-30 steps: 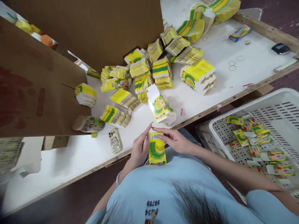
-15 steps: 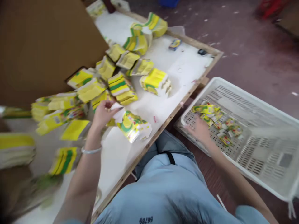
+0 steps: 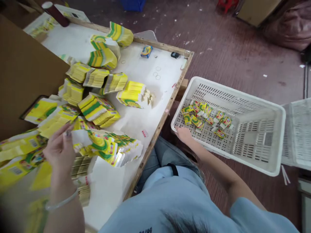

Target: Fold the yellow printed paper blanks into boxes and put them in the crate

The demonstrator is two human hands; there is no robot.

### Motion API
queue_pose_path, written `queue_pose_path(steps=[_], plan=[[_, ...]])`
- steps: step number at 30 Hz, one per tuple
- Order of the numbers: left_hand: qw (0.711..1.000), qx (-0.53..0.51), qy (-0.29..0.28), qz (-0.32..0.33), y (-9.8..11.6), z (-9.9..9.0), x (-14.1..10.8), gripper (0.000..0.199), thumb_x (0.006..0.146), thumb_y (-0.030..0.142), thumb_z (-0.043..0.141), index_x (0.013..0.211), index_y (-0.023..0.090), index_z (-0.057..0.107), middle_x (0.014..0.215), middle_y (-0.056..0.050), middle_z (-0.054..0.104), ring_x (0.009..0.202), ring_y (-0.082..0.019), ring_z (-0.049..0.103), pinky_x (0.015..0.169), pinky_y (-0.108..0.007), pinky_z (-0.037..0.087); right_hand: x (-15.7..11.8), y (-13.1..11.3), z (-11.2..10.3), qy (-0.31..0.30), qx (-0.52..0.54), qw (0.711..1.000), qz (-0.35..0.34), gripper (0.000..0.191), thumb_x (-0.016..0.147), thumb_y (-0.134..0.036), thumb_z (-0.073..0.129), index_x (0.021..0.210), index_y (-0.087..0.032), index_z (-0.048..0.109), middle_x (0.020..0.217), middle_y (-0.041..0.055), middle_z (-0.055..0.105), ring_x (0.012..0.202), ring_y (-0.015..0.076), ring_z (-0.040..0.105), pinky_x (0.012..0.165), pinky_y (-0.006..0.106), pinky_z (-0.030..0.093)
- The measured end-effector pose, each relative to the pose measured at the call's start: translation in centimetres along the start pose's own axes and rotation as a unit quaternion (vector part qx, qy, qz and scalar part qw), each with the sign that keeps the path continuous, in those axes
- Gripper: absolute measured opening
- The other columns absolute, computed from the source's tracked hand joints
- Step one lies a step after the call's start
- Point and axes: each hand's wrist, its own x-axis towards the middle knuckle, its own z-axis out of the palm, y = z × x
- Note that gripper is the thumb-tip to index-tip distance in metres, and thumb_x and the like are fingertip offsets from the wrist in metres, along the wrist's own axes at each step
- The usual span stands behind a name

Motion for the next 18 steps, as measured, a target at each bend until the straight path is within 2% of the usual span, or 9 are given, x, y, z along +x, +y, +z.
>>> queue_pose_path(steps=[2, 4, 6, 9, 11, 12, 14, 16, 18], plan=[[0.996, -0.014, 0.077, -0.041, 1.2, -0.4, -0.4, 0.041, 0.094, 0.066, 0.062, 0.090, 0.031, 0.082, 0.089, 0.005, 0.082, 0.076, -0.018, 0.067, 0.074, -0.040, 0.056, 0.3, 0.0, -0.5, -0.033, -0.042, 0.999, -0.003, 0.042, 0.102, -0.054, 0.060, 0.074, -0.023, 0.057, 0.050, -0.0060, 0.054, 0.051, 0.0097, 0.060, 0.059, 0.022, 0.045], [0.987, 0.002, 0.153, -0.057, 2.6, -1.1, -0.9, 0.054, 0.092, 0.072, 0.060, 0.081, 0.024, 0.081, 0.066, 0.002, 0.074, 0.053, -0.011, 0.051, 0.054, -0.027, 0.042, 0.8, -0.5, -1.7, -0.066, -0.068, 0.995, -0.023, 0.039, 0.100, -0.054, 0.064, 0.077, -0.022, 0.059, 0.057, 0.0002, 0.062, 0.061, 0.0159, 0.067, 0.065, 0.027, 0.050], [0.981, 0.026, 0.185, -0.041, 4.3, -1.7, -1.5, 0.063, 0.092, 0.075, 0.058, 0.074, 0.018, 0.078, 0.057, 0.001, 0.068, 0.046, -0.008, 0.043, 0.046, -0.022, 0.032, 1.9, -1.8, -3.3, -0.080, -0.082, 0.992, -0.048, 0.037, 0.098, -0.053, 0.065, 0.083, -0.020, 0.063, 0.071, 0.0092, 0.071, 0.076, 0.0244, 0.073, 0.075, 0.036, 0.055], [0.992, 0.043, 0.117, -0.017, 8.2, -1.7, -2.7, 0.060, 0.099, 0.067, 0.054, 0.087, 0.014, 0.080, 0.068, -0.004, 0.075, 0.051, -0.009, 0.053, 0.049, -0.022, 0.041, 3.9, -6.5, -5.3, 0.006, -0.045, 0.990, -0.135, 0.029, 0.100, -0.047, 0.060, 0.103, -0.018, 0.066, 0.095, 0.0162, 0.076, 0.094, 0.0314, 0.072, 0.092, 0.049, 0.055], [0.995, 0.068, 0.079, -0.008, 11.3, -1.0, -3.7, 0.055, 0.105, 0.058, 0.048, 0.102, 0.014, 0.081, 0.074, -0.005, 0.076, 0.054, -0.010, 0.057, 0.054, -0.022, 0.045, 4.4, -11.2, -5.8, 0.070, 0.056, 0.965, -0.248, 0.025, 0.100, -0.041, 0.060, 0.116, -0.022, 0.065, 0.104, 0.0142, 0.075, 0.101, 0.0313, 0.070, 0.099, 0.051, 0.054], [0.995, 0.075, 0.063, -0.005, 12.8, -0.6, -4.3, 0.054, 0.107, 0.056, 0.046, 0.105, 0.014, 0.080, 0.077, -0.005, 0.077, 0.056, -0.010, 0.059, 0.056, -0.021, 0.046, 4.3, -13.7, -5.6, 0.064, 0.113, 0.943, -0.308, 0.030, 0.099, -0.040, 0.062, 0.125, -0.024, 0.062, 0.110, 0.0138, 0.074, 0.107, 0.0318, 0.069, 0.102, 0.051, 0.053], [0.996, 0.071, 0.051, -0.007, 15.7, 0.1, -5.7, 0.053, 0.108, 0.054, 0.043, 0.109, 0.015, 0.079, 0.081, -0.005, 0.077, 0.061, -0.010, 0.062, 0.060, -0.021, 0.047, 3.1, -18.2, -4.7, 0.014, 0.182, 0.909, -0.375, 0.057, 0.097, -0.047, 0.065, 0.146, -0.023, 0.047, 0.128, 0.0169, 0.069, 0.121, 0.0348, 0.064, 0.107, 0.054, 0.052], [0.997, 0.051, 0.049, -0.021, 17.8, 0.2, -7.3, 0.052, 0.109, 0.052, 0.042, 0.110, 0.015, 0.079, 0.084, -0.005, 0.078, 0.062, -0.010, 0.063, 0.061, -0.020, 0.047, 1.3, -21.0, -3.3, -0.024, 0.186, 0.907, -0.376, 0.066, 0.098, -0.052, 0.062, 0.151, -0.020, 0.040, 0.129, 0.0188, 0.067, 0.118, 0.0353, 0.066, 0.102, 0.054, 0.055], [0.998, 0.024, 0.043, -0.037, 19.0, -0.3, -8.8, 0.050, 0.109, 0.050, 0.043, 0.110, 0.017, 0.079, 0.083, -0.003, 0.077, 0.059, -0.009, 0.060, 0.060, -0.020, 0.046, -0.5, -21.9, -1.9, -0.048, 0.181, 0.915, -0.358, 0.054, 0.101, -0.050, 0.056, 0.145, -0.020, 0.047, 0.116, 0.0174, 0.070, 0.104, 0.0327, 0.069, 0.093, 0.050, 0.059]])
